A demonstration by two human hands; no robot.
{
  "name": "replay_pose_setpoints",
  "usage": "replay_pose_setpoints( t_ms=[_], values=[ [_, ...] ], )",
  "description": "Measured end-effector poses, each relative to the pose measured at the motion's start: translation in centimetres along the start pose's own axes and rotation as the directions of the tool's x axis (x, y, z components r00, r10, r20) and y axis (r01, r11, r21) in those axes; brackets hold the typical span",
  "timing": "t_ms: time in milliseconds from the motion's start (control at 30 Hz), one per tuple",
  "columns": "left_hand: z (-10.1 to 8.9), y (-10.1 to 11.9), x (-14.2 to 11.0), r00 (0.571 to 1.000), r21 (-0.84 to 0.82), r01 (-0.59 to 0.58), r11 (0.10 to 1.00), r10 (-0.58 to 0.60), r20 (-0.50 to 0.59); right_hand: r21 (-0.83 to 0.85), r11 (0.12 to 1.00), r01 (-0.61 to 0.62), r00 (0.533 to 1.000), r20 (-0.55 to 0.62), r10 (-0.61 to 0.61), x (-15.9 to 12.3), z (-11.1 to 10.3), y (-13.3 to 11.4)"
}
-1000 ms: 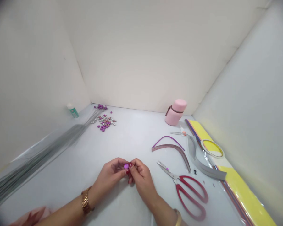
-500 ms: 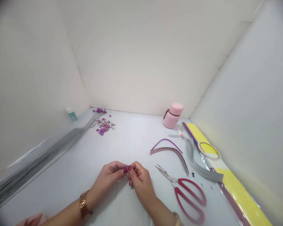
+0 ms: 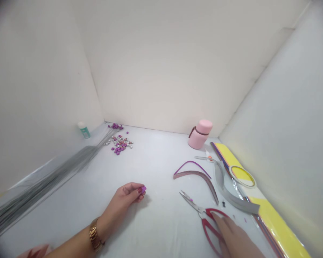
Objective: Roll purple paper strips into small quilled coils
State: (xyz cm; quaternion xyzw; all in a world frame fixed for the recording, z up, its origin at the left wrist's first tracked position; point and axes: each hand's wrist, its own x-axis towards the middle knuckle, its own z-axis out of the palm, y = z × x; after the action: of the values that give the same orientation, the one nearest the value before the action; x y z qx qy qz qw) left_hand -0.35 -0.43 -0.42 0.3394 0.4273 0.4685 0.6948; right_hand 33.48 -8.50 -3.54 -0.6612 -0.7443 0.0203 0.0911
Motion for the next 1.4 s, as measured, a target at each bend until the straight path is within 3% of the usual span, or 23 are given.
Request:
replay_pose_setpoints(
  t_ms=[133,267,300,400,467,667,1033,1400],
  values=[
    [-0.1,0.0,0.0,1.000,-0.042,0.016,0.999,-0.017,-0.025,0.036,0.999,-0.031,0.999,0.045,0.029,1.0,-0.5,-2.2],
    [-0.3,0.0,0.1,0.998,-0.080,0.035,0.996,-0.039,-0.047,0.109,0.980,-0.168,0.986,0.032,0.166,2.9,-0.9,-5.5],
    [-0.3,0.0,0.2,0.998,-0.087,0.039,0.995,-0.043,-0.045,0.135,0.982,-0.128,0.992,-0.004,0.130,3.4,-0.9,-6.4],
    [-0.2,0.0,0.2,0.998,-0.105,0.050,0.993,-0.053,-0.028,0.210,0.962,0.174,0.984,-0.068,-0.163,4.4,-0.5,-9.2],
    [-0.1,0.0,0.2,0.998,-0.116,0.056,0.992,-0.058,-0.016,0.224,0.939,0.260,0.966,-0.057,-0.254,5.0,-0.2,-11.0],
    [0.1,-0.2,0.2,0.998,-0.141,0.065,0.988,-0.065,0.004,0.262,0.934,0.242,0.966,0.021,-0.256,5.7,0.1,-15.0],
    [0.3,-0.3,0.0,0.998,-0.141,0.054,0.988,-0.051,0.024,0.271,0.937,0.219,0.973,0.004,-0.229,5.8,0.5,-16.1],
    [0.2,-0.4,0.1,0.996,-0.140,0.017,0.990,-0.005,0.087,0.445,0.876,0.184,0.969,0.068,-0.239,6.0,0.0,-16.6]
  ],
)
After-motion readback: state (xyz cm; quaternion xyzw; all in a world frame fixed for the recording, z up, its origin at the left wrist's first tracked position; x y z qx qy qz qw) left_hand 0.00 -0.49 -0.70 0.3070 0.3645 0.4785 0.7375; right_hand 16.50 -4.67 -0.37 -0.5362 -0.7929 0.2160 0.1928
